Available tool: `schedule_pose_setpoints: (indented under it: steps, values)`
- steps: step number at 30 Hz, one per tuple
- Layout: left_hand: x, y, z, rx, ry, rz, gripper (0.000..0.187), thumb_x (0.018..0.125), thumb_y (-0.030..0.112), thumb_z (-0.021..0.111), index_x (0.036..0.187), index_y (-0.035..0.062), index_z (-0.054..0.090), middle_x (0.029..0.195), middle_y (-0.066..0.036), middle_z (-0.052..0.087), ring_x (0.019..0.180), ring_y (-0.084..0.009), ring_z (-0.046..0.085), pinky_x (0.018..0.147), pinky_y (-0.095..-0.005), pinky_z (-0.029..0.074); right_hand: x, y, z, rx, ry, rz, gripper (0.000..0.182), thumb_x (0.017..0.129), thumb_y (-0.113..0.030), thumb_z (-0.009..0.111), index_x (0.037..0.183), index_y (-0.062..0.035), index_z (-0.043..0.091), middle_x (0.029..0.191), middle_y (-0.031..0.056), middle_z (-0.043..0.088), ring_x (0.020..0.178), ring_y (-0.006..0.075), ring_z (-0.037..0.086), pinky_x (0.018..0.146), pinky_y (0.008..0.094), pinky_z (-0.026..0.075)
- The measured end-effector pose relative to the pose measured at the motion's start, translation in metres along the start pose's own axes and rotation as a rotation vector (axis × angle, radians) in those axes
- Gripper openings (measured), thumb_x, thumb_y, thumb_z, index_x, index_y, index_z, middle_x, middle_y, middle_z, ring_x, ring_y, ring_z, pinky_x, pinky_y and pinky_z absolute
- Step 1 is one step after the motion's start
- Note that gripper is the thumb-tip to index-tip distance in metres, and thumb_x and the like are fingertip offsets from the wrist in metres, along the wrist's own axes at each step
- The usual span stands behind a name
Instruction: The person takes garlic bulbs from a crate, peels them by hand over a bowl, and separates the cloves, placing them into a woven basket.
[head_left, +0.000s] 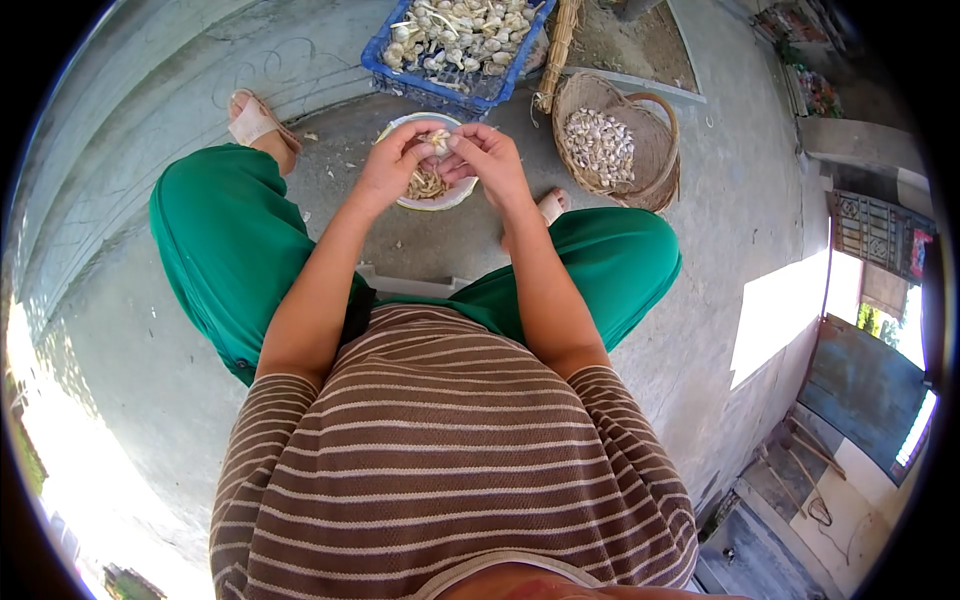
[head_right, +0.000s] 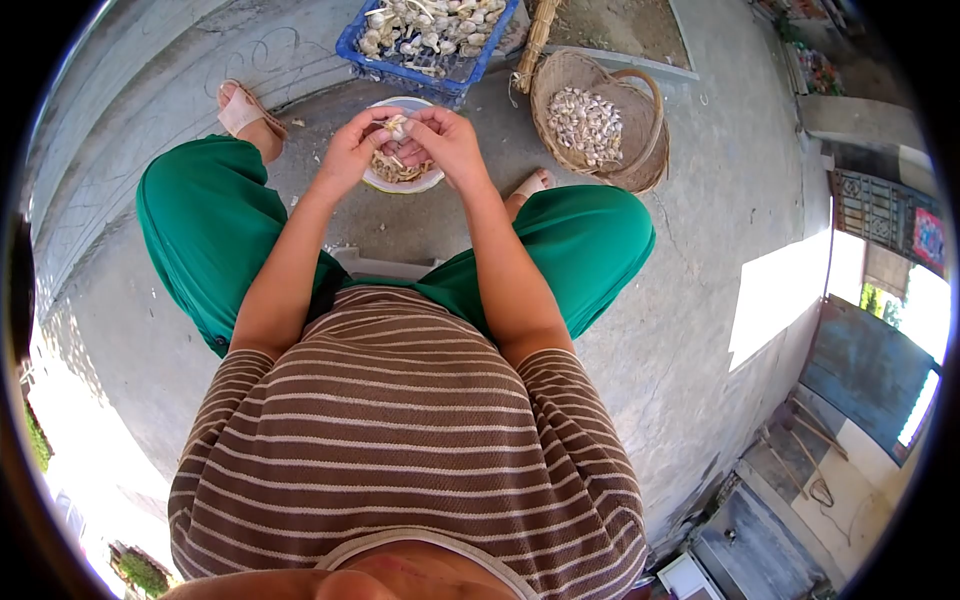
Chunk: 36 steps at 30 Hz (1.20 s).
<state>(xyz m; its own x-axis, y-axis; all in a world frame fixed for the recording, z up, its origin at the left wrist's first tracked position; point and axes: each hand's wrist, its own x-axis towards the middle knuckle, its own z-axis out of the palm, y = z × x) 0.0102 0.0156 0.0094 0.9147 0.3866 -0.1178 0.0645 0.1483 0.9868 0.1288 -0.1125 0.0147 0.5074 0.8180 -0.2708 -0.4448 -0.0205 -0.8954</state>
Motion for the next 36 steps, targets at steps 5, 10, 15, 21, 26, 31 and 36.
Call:
schedule_pose_setpoints:
  steps: [5,10,15,21,26,31,36]
  values:
    - [-0.004,0.01,0.002,0.225,-0.018,0.17,0.035,0.082,-0.005,0.051,0.116,0.0041,0.055,0.107,-0.007,0.055,0.09,-0.0138,0.054,0.078,-0.0264,0.045,0.002,0.002,0.002,-0.113,0.015,-0.019,0.017,0.085,-0.006,0.058,0.096,0.006,0.053,0.078,0.0124,0.062,0.065,0.0164,0.064,0.054,0.0258,0.055]
    - [-0.002,0.007,0.002,0.572,0.019,0.394,0.042,0.076,-0.006,0.053,0.117,0.0045,0.054,0.108,-0.012,0.054,0.099,-0.0258,0.055,0.083,-0.0324,0.045,0.0,0.004,0.003,-0.196,-0.014,-0.004,0.016,0.084,-0.006,0.058,0.094,0.0059,0.053,0.078,0.0116,0.063,0.066,0.0154,0.064,0.055,0.0262,0.056]
    - [-0.005,0.007,0.006,0.691,0.03,0.392,0.038,0.073,-0.008,0.054,0.11,0.0038,0.056,0.103,-0.013,0.055,0.096,-0.0309,0.055,0.08,-0.0361,0.046,0.001,0.013,0.007,-0.312,0.032,-0.002,0.013,0.083,-0.003,0.053,0.093,0.0059,0.052,0.079,0.0122,0.063,0.067,0.0167,0.065,0.057,0.0279,0.057]
    - [-0.009,0.008,0.017,0.722,0.057,0.402,0.039,0.072,-0.008,0.056,0.109,0.004,0.057,0.102,-0.014,0.057,0.091,-0.0333,0.057,0.08,-0.0353,0.047,0.001,0.021,0.012,-0.204,0.13,-0.009,0.017,0.084,-0.001,0.047,0.1,0.0037,0.049,0.083,0.0145,0.061,0.066,0.018,0.064,0.055,0.0272,0.055]
    - [-0.004,0.003,0.011,0.534,0.126,0.367,0.037,0.077,-0.004,0.055,0.112,0.0053,0.056,0.101,-0.011,0.059,0.091,-0.0274,0.058,0.079,-0.0302,0.046,0.002,0.027,0.007,0.045,0.088,0.023,0.017,0.084,0.0,0.048,0.101,0.001,0.049,0.085,0.0121,0.061,0.069,0.0174,0.062,0.06,0.0262,0.052]
    - [0.005,-0.006,0.004,-0.008,0.207,0.12,0.029,0.085,0.001,0.053,0.114,0.0042,0.055,0.099,-0.006,0.06,0.084,-0.0144,0.056,0.074,-0.0249,0.045,-0.002,0.015,0.017,0.292,0.053,0.006,0.019,0.085,-0.001,0.054,0.104,0.0002,0.051,0.088,0.0092,0.06,0.08,0.0171,0.061,0.072,0.0275,0.051]
    - [0.002,-0.002,0.001,-0.502,0.235,-0.063,0.012,0.085,0.007,0.057,0.097,0.0026,0.057,0.082,-0.002,0.057,0.069,-0.0042,0.051,0.056,-0.0201,0.039,-0.003,0.014,0.018,0.345,0.056,-0.017,0.015,0.085,-0.001,0.057,0.1,0.0007,0.054,0.092,0.0086,0.06,0.082,0.0176,0.061,0.074,0.028,0.051]
